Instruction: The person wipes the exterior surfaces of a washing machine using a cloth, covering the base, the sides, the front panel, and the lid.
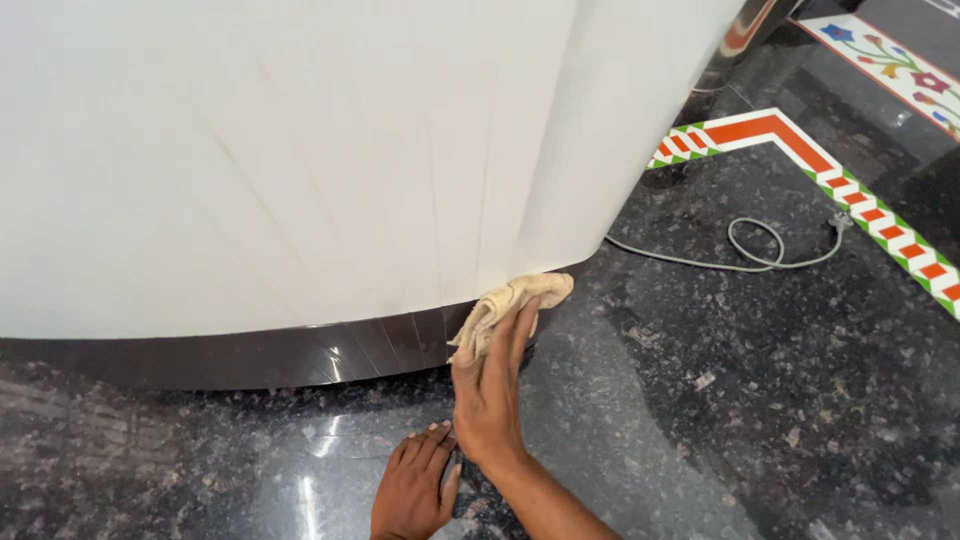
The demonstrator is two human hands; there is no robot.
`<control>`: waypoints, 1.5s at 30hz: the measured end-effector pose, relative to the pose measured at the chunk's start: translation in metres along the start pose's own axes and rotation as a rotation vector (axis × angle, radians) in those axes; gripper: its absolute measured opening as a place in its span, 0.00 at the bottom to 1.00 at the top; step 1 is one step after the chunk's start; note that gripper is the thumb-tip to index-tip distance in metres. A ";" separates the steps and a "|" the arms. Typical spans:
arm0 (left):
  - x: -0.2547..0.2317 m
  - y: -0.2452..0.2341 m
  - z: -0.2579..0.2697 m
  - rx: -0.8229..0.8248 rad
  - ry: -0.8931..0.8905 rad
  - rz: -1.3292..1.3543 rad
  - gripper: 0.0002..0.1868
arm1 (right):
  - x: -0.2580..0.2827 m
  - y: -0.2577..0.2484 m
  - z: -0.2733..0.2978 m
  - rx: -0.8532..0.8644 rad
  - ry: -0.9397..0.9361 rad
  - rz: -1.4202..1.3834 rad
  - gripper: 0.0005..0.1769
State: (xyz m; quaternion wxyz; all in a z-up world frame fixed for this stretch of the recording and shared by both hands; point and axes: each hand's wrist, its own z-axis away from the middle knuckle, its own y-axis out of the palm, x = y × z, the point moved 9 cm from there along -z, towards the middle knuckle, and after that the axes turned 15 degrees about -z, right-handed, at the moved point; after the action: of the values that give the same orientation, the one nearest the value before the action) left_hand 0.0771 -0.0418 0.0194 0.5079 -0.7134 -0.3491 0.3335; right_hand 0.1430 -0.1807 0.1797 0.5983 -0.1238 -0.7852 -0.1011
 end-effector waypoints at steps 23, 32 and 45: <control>0.010 0.031 0.008 0.023 0.035 0.019 0.23 | 0.006 -0.042 -0.037 -0.243 -0.025 0.005 0.46; -0.002 -0.009 0.001 -0.016 -0.027 0.004 0.22 | -0.068 -0.076 -0.037 -0.367 0.290 -0.288 0.46; -0.002 -0.006 -0.002 0.037 -0.023 -0.028 0.23 | -0.001 -0.067 -0.051 -0.371 0.044 -0.292 0.49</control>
State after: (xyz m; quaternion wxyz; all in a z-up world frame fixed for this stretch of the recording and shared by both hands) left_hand 0.0768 -0.0430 0.0260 0.5216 -0.6952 -0.3584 0.3409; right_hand 0.1687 -0.2596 0.1918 0.5614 -0.1144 -0.7494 -0.3319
